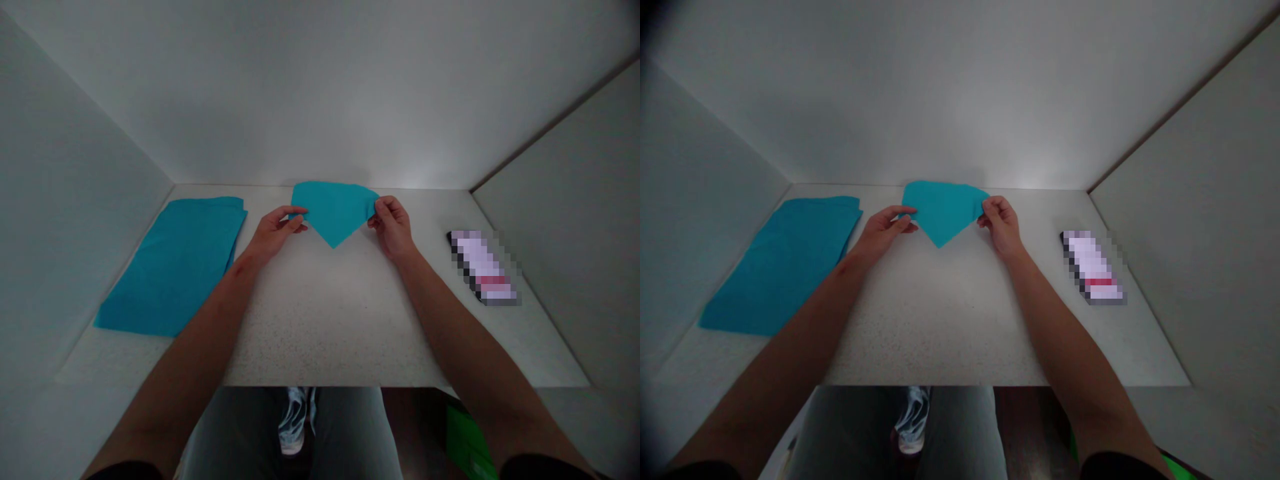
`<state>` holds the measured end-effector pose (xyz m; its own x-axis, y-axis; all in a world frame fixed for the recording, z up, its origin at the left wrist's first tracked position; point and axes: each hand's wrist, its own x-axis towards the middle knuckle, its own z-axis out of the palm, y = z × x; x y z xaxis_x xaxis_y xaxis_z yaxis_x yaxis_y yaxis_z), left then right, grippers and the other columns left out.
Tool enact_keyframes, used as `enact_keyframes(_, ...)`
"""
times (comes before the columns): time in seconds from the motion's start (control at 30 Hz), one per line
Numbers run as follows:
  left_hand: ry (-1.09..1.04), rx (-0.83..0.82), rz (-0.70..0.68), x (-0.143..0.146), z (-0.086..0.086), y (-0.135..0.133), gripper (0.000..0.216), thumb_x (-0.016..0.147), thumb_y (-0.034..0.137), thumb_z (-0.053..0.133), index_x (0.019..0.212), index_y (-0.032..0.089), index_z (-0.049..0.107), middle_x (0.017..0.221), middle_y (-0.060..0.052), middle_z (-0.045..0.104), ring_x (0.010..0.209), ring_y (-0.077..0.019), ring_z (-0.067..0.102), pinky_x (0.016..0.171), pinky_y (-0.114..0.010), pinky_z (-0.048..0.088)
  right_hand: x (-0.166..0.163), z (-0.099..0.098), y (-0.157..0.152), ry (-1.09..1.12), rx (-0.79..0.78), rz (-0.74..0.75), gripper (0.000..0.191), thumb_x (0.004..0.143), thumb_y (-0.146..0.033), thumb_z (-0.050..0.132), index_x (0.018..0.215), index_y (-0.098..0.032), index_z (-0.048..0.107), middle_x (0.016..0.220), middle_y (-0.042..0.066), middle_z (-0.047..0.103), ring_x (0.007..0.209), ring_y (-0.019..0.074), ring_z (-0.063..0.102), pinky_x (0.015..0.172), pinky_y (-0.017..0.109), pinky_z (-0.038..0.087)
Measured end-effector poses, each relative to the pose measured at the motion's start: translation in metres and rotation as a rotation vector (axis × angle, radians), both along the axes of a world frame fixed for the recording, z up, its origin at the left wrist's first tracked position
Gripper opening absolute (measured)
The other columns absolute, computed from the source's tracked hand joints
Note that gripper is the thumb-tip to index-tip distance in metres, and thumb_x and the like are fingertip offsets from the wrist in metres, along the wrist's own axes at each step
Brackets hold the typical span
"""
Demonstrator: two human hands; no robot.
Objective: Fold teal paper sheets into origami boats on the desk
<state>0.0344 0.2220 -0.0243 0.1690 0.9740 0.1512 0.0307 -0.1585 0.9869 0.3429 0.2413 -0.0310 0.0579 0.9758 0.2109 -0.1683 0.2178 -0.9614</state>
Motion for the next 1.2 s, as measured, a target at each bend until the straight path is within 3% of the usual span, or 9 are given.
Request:
enact_keyframes(0.17,0.014,0.000,-0.102,0.000,0.001,-0.004,0.063,0.080,0.036,0.091,0.139,0.026,0.072,0.088,-0.002,0.079,0.079,-0.0178,0.077,0.076,-0.030,0.063,0.003,-0.002,0.003,0.029,-0.008,-0.016,0.053,0.076,-0.072,0.089,0.098,-0.031,0.064,0.071,-0.008,0.057,0.055,0.0102,0.055,0.051,0.023,0.049)
enact_keyframes(0.27,0.026,0.041,-0.086,0.000,0.000,-0.002,0.061,0.081,0.034,0.088,0.139,0.025,0.072,0.090,-0.002,0.079,0.082,-0.0174,0.077,0.078,-0.029,0.062,0.003,-0.002,0.002,0.054,0.000,-0.006,0.050,0.079,-0.070,0.088,0.100,-0.031,0.066,0.074,-0.007,0.058,0.057,0.0104,0.055,0.054,0.023,0.050)
enact_keyframes(0.47,0.055,0.108,0.026,0.002,-0.001,0.002,0.039,0.088,0.049,0.081,0.117,0.023,0.080,0.105,-0.008,0.082,0.084,-0.0176,0.078,0.078,-0.030,0.061,0.004,-0.002,0.001,0.009,0.007,0.026,0.047,0.083,-0.071,0.083,0.103,-0.032,0.066,0.079,-0.004,0.060,0.062,0.0128,0.056,0.056,0.026,0.049)
enact_keyframes(0.67,0.062,0.083,0.026,0.003,-0.006,0.003,0.045,0.087,0.062,0.082,0.102,0.020,0.075,0.093,-0.008,0.081,0.084,-0.0197,0.079,0.071,-0.028,0.059,0.004,-0.005,0.001,-0.020,0.040,0.042,0.048,0.086,-0.071,0.082,0.112,-0.035,0.064,0.080,-0.004,0.060,0.063,0.0137,0.056,0.055,0.026,0.050)
enact_keyframes(0.9,0.034,0.073,0.000,0.005,-0.009,0.003,0.044,0.086,0.049,0.086,0.117,0.024,0.068,0.105,-0.005,0.077,0.077,-0.0142,0.075,0.067,-0.026,0.061,0.000,-0.004,-0.002,-0.061,0.075,0.059,0.064,0.081,-0.063,0.091,0.132,-0.039,0.061,0.085,-0.005,0.062,0.069,0.0145,0.061,0.057,0.026,0.054)
enact_keyframes(1.07,-0.043,0.054,0.064,0.005,-0.017,0.006,0.081,0.081,0.044,0.090,0.149,0.031,0.049,0.127,-0.010,0.077,0.089,-0.0192,0.078,0.073,-0.030,0.064,0.002,-0.007,0.001,-0.082,0.095,0.053,0.069,0.080,-0.060,0.093,0.138,-0.039,0.061,0.084,-0.005,0.061,0.070,0.0154,0.062,0.059,0.027,0.055)
enact_keyframes(1.2,-0.061,0.018,0.117,0.003,-0.017,0.010,0.076,0.077,0.047,0.093,0.140,0.026,0.056,0.129,-0.012,0.078,0.087,-0.0193,0.078,0.072,-0.030,0.064,0.004,-0.011,0.003,-0.083,0.090,0.062,0.070,0.081,-0.057,0.092,0.141,-0.038,0.062,0.090,-0.004,0.066,0.073,0.0157,0.064,0.062,0.029,0.056)
